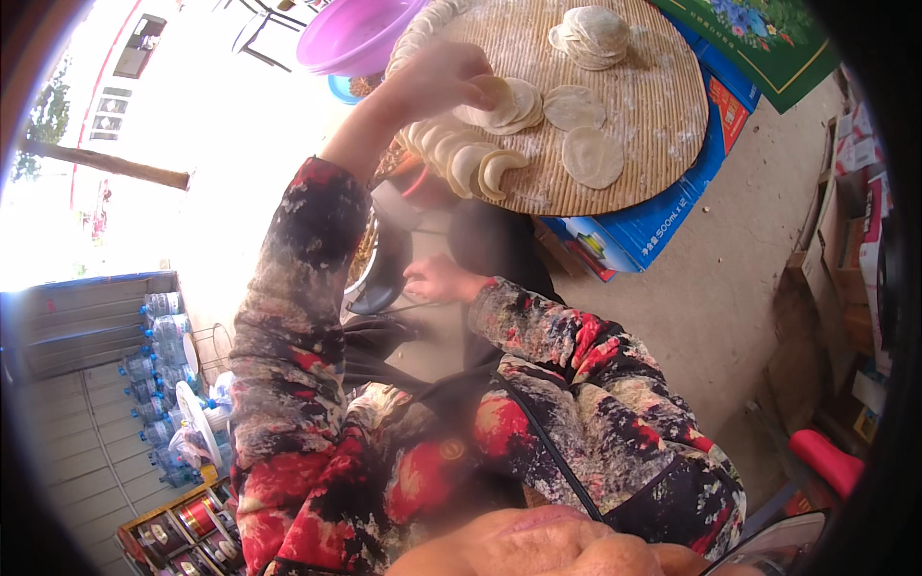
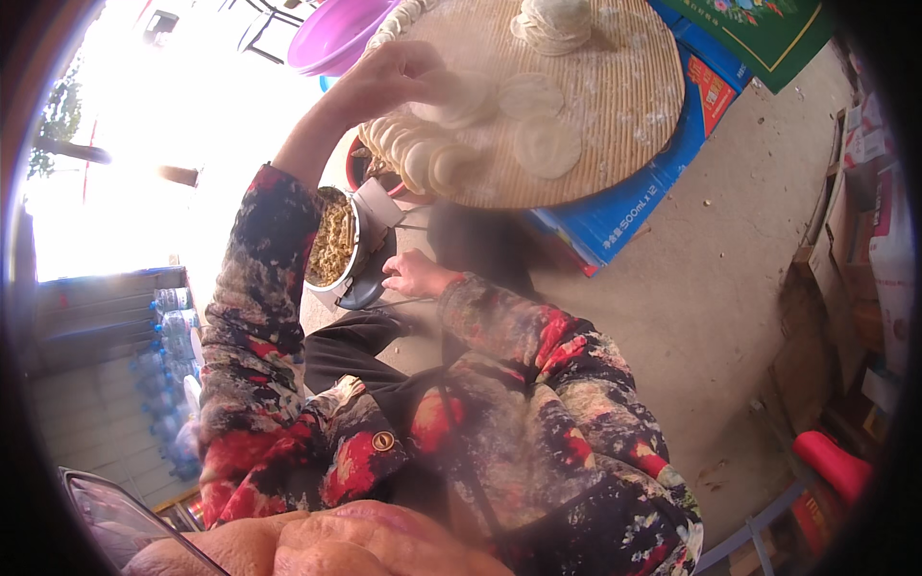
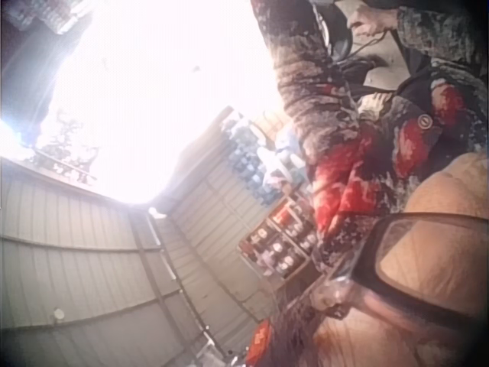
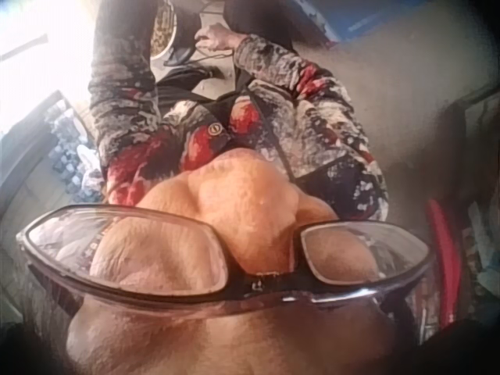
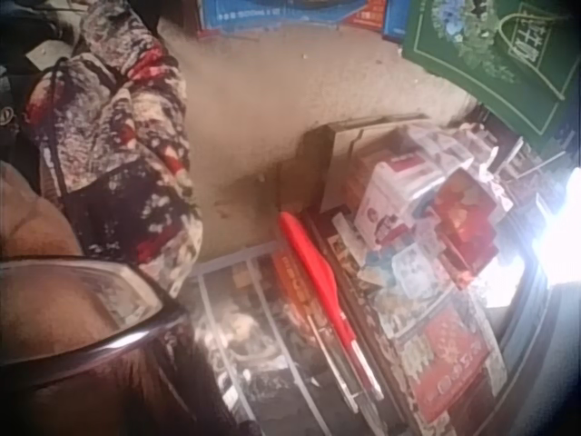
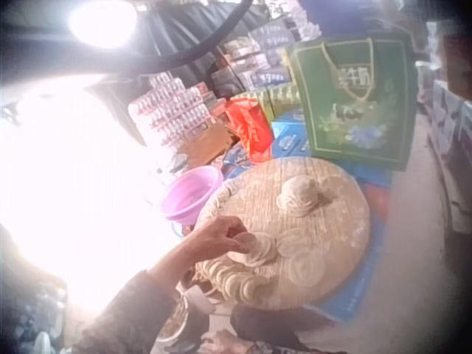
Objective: The person sits on the floor and repeatedly fills round dough wrappers with a grainy filling using chopsticks, then folds and seals them into dumplings. The finished dumplings are placed on a round woven tray.
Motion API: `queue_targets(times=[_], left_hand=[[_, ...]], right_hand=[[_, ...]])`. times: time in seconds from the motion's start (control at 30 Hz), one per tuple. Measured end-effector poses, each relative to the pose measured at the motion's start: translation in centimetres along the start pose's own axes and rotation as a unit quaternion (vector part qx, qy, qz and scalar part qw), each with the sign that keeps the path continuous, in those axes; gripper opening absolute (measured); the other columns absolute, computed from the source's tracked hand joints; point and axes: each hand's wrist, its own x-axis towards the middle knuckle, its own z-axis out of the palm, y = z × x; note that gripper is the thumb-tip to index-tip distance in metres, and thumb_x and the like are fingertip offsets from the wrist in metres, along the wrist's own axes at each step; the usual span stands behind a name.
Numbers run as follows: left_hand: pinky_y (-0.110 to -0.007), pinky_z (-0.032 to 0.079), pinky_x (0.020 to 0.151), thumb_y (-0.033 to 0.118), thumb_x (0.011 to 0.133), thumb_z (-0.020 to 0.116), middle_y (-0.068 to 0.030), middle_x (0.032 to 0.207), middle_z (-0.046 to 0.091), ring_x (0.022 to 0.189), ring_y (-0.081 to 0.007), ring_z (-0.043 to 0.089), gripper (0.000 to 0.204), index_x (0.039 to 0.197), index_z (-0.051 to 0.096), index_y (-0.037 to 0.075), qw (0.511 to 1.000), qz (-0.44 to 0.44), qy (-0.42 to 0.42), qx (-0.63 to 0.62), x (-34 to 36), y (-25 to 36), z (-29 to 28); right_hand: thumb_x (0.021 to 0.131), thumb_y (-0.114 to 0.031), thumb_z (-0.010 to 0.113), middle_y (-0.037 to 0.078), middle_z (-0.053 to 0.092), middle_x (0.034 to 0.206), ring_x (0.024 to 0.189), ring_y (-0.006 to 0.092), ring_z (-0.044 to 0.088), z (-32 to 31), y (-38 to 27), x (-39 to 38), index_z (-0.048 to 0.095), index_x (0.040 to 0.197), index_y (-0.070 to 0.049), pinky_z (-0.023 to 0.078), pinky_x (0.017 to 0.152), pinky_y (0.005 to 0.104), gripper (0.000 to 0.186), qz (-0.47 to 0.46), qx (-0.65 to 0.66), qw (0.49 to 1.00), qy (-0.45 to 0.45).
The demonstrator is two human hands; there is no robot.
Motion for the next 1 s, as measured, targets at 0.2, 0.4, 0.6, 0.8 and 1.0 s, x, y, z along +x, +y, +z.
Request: queue_targets(times=[0.2,0.4,0.6,0.8,1.0], left_hand=[[-0.038,0.050,0.077,0.030,0.080,0.079,-0.0116,0.088,0.069,0.085,-0.0260,0.064,0.035,0.099,0.071,0.002,0.998,-0.013,0.015,0.065,-1.0,2.1,0.0],[-0.028,0.052,0.086,0.013,0.093,0.069,-0.0037,0.100,0.066,0.095,-0.0139,0.065,0.028,0.116,0.060,0.002,0.995,0.096,0.006,-0.036,-1.2,1.8,-0.7],[-0.033,0.050,0.104,0.000,0.092,0.060,-0.0156,0.129,0.061,0.117,-0.0222,0.064,0.052,0.141,0.045,-0.008,0.968,0.004,0.033,-0.247,-4.6,2.5,-0.5],[-0.038,0.049,0.107,-0.009,0.089,0.051,-0.0187,0.135,0.058,0.123,-0.0250,0.060,0.055,0.143,0.041,-0.009,0.890,-0.003,0.166,-0.424,-13.8,1.4,-0.4],[-0.031,0.056,0.087,-0.004,0.087,0.066,-0.0103,0.116,0.070,0.102,-0.0170,0.068,0.042,0.129,0.062,-0.001,0.715,-0.051,0.337,-0.610,-24.6,-0.6,3.1]], right_hand=[[0.082,-0.027,0.076,0.026,0.071,0.105,0.099,0.0384,0.070,-0.7,-0.8,-0.3,0.071,0.111,0.005,0.054,0.091,0.0417,0.043,0.026,0.021,0.999,-0.015],[0.082,-0.026,0.076,0.026,0.071,0.105,0.099,0.0393,0.069,-0.2,-0.1,0.0,0.071,0.111,0.004,0.054,0.090,0.0419,0.042,-0.006,-0.005,1.000,0.002],[0.086,-0.019,0.074,0.018,0.074,0.090,0.075,0.0235,0.072,-0.8,-2.2,0.0,0.069,0.112,0.006,0.057,0.076,0.0345,0.036,0.098,0.137,0.985,-0.032],[0.093,-0.010,0.068,0.010,0.072,0.083,0.067,0.0120,0.067,-2.2,-7.5,0.6,0.067,0.117,0.003,0.054,0.060,0.0272,0.027,0.022,0.180,0.983,0.029],[0.100,-0.006,0.060,0.004,0.068,0.080,0.064,0.0072,0.063,-3.4,-13.3,0.2,0.066,0.105,0.000,0.051,0.057,0.0223,0.010,-0.038,0.081,0.979,0.181]])
